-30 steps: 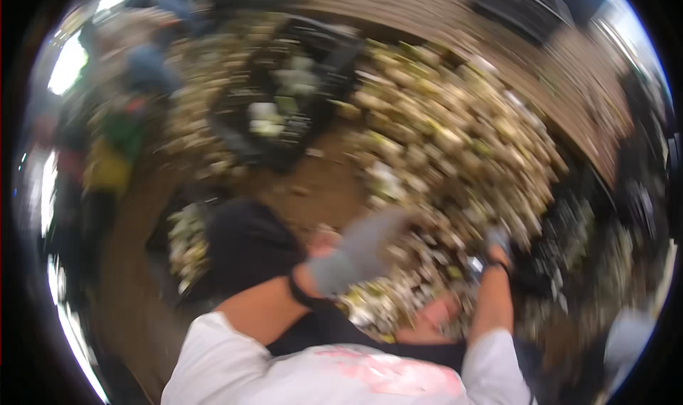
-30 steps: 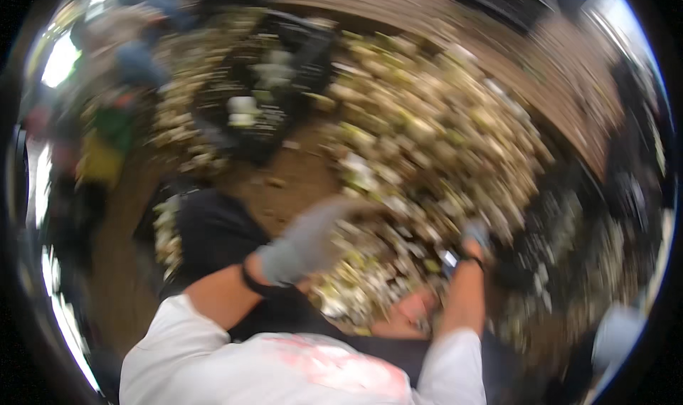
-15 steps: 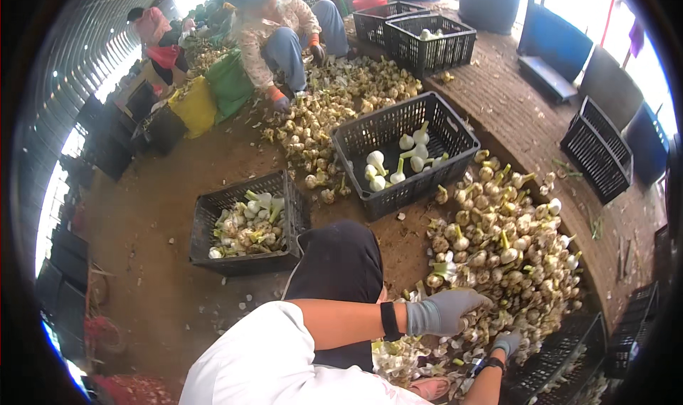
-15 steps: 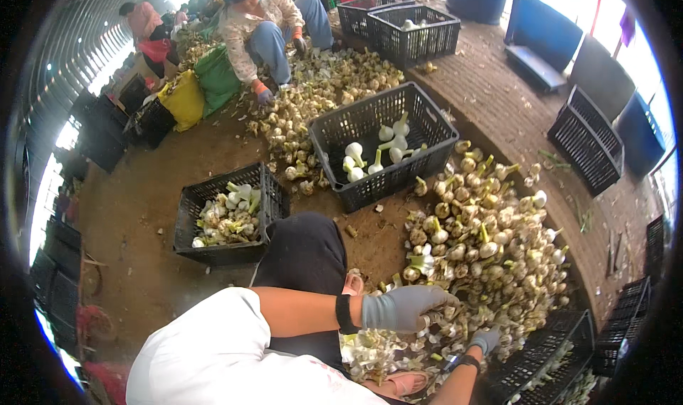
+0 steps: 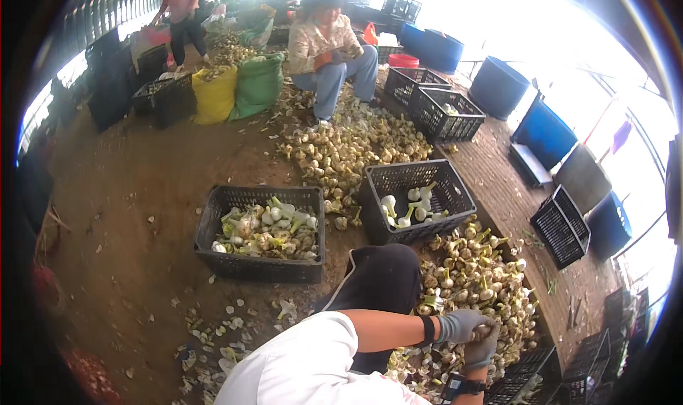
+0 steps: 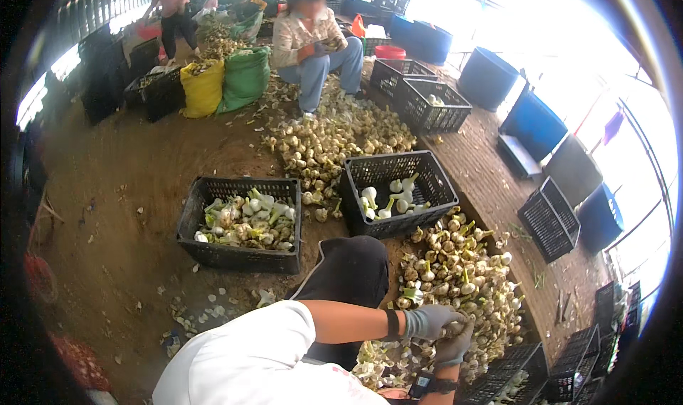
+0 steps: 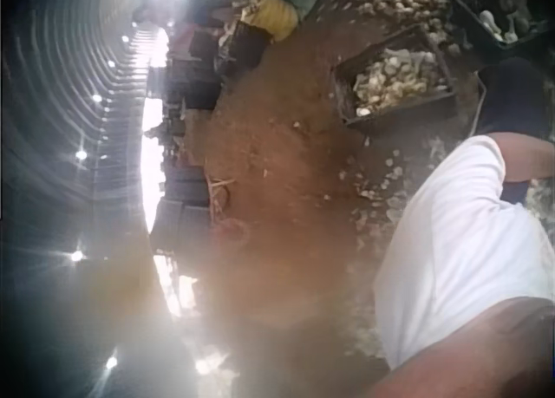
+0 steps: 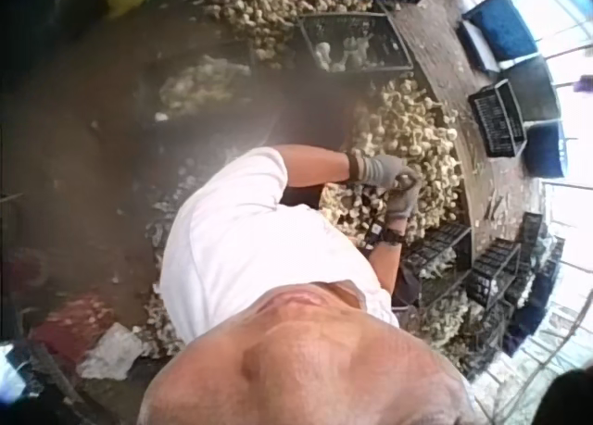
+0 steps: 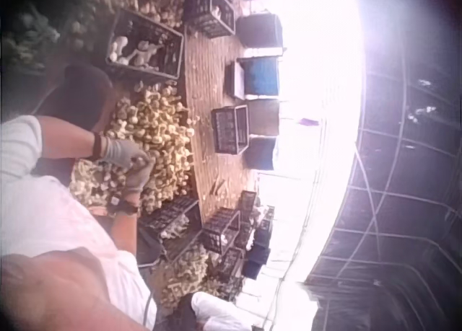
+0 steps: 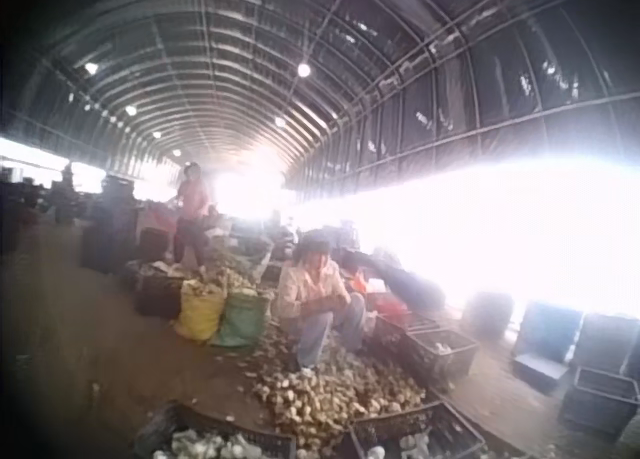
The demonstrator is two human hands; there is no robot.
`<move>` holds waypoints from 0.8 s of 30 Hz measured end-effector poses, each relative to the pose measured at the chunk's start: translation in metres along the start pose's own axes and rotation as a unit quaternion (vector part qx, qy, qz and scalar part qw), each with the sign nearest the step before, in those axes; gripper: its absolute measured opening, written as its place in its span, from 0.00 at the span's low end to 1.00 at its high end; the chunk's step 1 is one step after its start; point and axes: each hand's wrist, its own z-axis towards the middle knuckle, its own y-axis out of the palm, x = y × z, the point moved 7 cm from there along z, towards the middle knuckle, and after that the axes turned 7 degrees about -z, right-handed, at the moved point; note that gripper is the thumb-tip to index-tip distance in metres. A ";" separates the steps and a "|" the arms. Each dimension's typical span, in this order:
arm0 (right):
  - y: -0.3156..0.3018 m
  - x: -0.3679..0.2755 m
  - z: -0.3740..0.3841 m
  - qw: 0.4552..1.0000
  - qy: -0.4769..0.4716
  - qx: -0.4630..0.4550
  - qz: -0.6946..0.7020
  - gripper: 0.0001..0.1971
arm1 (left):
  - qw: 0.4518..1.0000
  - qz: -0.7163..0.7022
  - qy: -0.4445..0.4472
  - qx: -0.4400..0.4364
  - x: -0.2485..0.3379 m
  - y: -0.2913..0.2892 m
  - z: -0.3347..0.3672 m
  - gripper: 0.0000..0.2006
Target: The person processes garlic by hand, picking up bulbs from a pile, peeling away the outer layers, and snapping off the stems before placing them into a crate.
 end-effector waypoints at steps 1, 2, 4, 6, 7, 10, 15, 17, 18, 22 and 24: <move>0.009 -0.002 -0.006 1.000 -0.006 -0.007 -0.007 0.20 | 1.000 -0.014 0.011 0.018 -0.002 -0.001 -0.002 0.30; 0.017 -0.001 -0.016 1.000 -0.001 0.000 0.027 0.21 | 0.997 -0.028 0.037 0.064 0.003 -0.007 -0.005 0.25; 0.028 -0.004 -0.031 0.999 0.018 -0.028 0.023 0.22 | 0.998 -0.039 -0.004 0.049 -0.002 -0.009 -0.005 0.26; 0.055 -0.011 -0.047 0.998 0.021 -0.054 0.030 0.22 | 0.996 -0.076 -0.023 0.048 0.006 -0.020 -0.018 0.25; 0.069 -0.013 -0.058 0.996 0.031 -0.079 0.041 0.22 | 0.996 -0.076 -0.019 0.052 0.005 -0.019 -0.017 0.25; 0.046 -0.012 -0.064 0.991 0.053 -0.115 0.044 0.23 | 0.993 -0.102 0.030 0.059 0.010 -0.017 -0.014 0.16; 0.037 -0.019 -0.069 0.994 -0.006 -0.101 0.031 0.21 | 0.952 -0.294 0.022 0.077 -0.008 -0.003 0.000 0.18; 0.041 -0.039 -0.079 0.991 -0.098 -0.095 0.012 0.18 | 0.916 -0.383 -0.059 0.108 -0.018 0.002 -0.002 0.18; 0.044 -0.038 -0.080 0.991 -0.096 -0.094 0.014 0.18 | 0.873 -0.477 -0.060 0.083 -0.020 0.011 0.003 0.17; -0.002 -0.043 -0.063 0.965 -0.234 0.005 -0.115 0.23 | 0.852 -0.513 -0.070 0.076 -0.006 0.012 0.005 0.12; 0.013 -0.049 -0.072 0.955 -0.252 -0.011 -0.158 0.21 | 0.857 -0.500 -0.097 0.078 0.002 0.003 -0.001 0.12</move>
